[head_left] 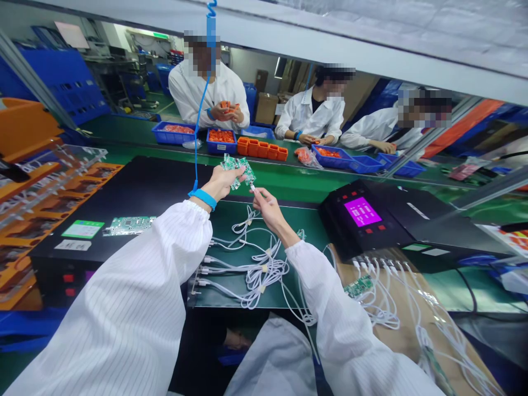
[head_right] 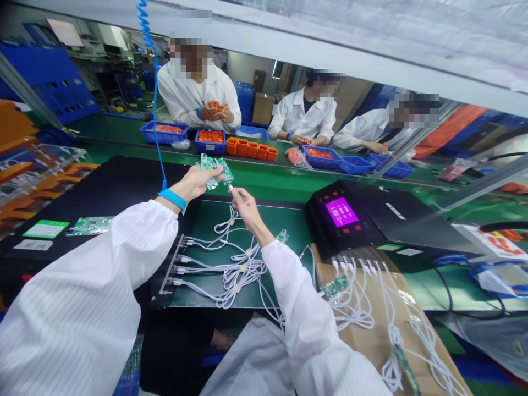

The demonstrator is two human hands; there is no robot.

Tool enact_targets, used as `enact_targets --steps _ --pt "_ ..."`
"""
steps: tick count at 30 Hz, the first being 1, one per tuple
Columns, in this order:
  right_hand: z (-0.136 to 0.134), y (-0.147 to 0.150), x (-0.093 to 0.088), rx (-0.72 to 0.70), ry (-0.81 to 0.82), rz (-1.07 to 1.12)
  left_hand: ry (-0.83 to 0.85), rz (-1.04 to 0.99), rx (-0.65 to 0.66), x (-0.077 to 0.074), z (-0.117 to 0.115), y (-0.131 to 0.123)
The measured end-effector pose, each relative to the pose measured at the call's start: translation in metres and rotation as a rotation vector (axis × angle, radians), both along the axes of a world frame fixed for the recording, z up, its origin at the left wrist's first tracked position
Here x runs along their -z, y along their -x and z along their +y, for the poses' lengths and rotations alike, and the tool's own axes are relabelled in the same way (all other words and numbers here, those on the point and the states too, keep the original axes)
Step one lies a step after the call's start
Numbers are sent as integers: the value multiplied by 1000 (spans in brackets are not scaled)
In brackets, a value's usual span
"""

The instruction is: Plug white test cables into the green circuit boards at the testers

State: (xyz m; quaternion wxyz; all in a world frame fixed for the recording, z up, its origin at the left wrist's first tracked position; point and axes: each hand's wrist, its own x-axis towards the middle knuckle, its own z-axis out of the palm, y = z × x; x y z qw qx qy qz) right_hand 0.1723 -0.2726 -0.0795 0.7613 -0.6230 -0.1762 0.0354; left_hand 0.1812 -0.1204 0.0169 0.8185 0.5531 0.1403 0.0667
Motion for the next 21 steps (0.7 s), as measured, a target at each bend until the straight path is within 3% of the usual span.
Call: enact_targets --steps 14,21 --pt "-2 -5 7 88 3 27 -70 -79 65 7 -7 4" --pt "-3 -6 12 92 -2 11 -188 -108 108 12 -7 5"
